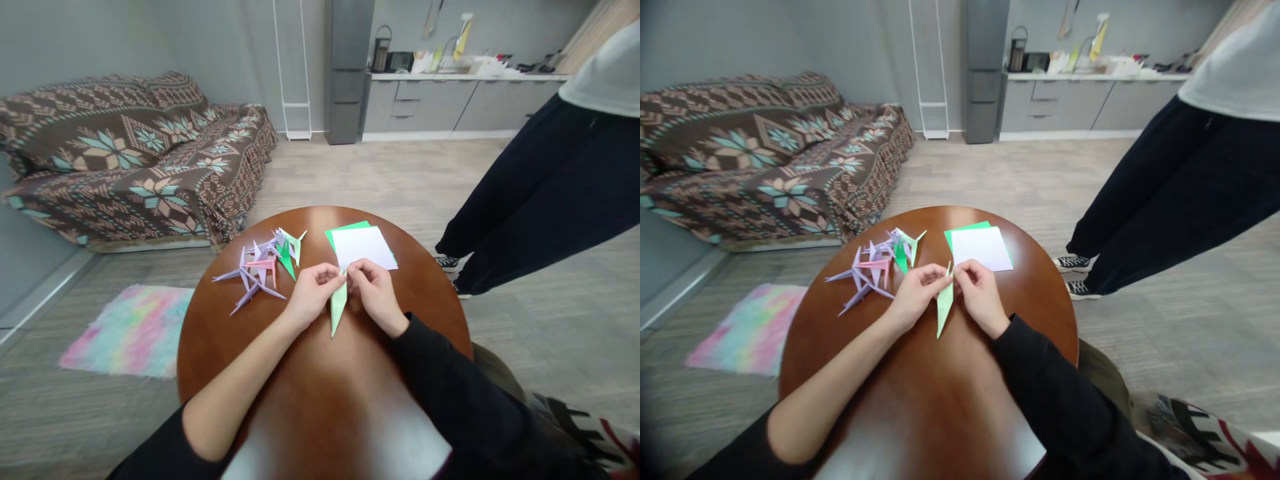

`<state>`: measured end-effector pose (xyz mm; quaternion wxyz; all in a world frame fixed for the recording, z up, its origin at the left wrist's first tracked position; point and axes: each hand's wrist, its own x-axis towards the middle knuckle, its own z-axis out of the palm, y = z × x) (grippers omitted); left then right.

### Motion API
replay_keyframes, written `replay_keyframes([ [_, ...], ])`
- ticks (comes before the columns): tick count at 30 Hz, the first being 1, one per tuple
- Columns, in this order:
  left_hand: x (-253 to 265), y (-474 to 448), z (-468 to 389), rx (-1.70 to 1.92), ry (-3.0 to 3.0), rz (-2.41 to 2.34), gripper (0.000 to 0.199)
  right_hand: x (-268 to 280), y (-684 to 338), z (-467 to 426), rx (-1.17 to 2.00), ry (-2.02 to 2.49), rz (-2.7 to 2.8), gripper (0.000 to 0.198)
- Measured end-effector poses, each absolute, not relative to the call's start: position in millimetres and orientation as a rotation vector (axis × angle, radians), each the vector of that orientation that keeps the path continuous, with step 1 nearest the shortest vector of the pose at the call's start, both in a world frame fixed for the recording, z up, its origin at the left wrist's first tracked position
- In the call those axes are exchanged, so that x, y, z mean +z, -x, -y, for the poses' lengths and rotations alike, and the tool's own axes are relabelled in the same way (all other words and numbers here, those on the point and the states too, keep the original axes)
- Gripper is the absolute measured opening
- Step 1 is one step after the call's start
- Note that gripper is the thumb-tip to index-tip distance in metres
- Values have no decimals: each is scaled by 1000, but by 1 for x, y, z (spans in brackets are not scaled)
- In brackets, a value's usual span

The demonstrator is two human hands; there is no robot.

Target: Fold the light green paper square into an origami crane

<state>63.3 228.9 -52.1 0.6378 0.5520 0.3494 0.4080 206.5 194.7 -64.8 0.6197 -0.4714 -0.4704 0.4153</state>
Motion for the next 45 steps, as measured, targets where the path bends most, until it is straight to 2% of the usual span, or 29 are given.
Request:
replay_keyframes([
  [4, -53, -63, -231, 1057, -1191, -800, 21, -65, -206, -195, 1025, 1068, 1204, 19],
  [16, -58, -62, -234, 1121, -1052, -781, 16, -70, -206, -194, 1046, 1114, 1211, 21],
  [32, -50, -58, -243, 1232, -779, -795, 19, -67, -206, -191, 1100, 1209, 1277, 16],
  [35, -48, -56, -245, 1225, -830, -793, 21, -68, -205, -191, 1094, 1171, 1251, 16],
  [40, -53, -61, -238, 1015, -1079, -796, 23, -69, -206, -193, 1037, 1124, 1225, 19],
  [45, -56, -61, -238, 1063, -1104, -878, 25, -68, -208, -193, 1083, 1126, 1280, 22],
])
